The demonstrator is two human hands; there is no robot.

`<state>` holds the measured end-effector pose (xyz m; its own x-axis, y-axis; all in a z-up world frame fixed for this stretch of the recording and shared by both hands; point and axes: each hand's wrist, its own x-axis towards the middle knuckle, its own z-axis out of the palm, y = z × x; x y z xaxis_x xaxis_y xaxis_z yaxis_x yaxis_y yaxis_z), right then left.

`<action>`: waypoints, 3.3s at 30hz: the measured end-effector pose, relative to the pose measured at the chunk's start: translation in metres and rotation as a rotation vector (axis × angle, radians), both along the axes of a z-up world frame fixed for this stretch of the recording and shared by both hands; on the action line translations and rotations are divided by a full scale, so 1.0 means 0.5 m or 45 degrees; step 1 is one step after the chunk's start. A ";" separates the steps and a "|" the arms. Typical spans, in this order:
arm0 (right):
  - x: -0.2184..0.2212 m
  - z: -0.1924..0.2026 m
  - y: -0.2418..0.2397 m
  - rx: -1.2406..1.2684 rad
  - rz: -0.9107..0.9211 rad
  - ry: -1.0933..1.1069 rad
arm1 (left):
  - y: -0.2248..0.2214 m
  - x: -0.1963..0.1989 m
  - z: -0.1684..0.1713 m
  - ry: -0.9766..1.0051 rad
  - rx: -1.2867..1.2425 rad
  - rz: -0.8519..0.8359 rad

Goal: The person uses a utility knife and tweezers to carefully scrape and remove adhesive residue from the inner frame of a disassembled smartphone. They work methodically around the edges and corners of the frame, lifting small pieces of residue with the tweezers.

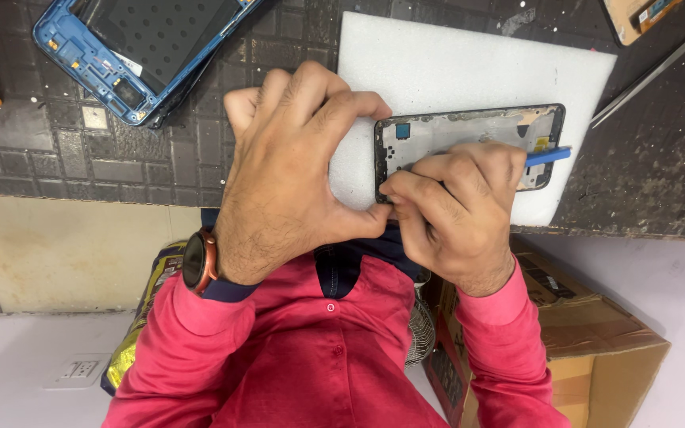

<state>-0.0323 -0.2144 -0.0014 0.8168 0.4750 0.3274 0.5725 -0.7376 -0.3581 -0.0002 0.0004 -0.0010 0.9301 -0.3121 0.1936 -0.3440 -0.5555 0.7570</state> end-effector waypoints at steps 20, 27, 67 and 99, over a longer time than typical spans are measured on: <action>0.006 0.009 -0.005 -0.003 0.068 0.049 | -0.001 0.002 -0.001 -0.007 0.035 -0.010; 0.006 0.001 -0.001 0.035 0.041 0.030 | -0.002 0.005 0.005 0.002 0.023 -0.013; 0.005 0.006 0.002 0.050 0.051 0.011 | -0.003 0.004 0.007 0.010 0.032 -0.005; -0.015 -0.045 -0.006 1.560 -0.328 -0.600 | -0.197 0.068 0.084 -0.242 0.445 -0.351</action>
<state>-0.0399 -0.2174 -0.0237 0.5303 -0.4752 0.7021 0.7174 -0.1897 -0.6704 0.0340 -0.0980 0.0412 0.7617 -0.6189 0.1916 -0.6285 -0.6341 0.4505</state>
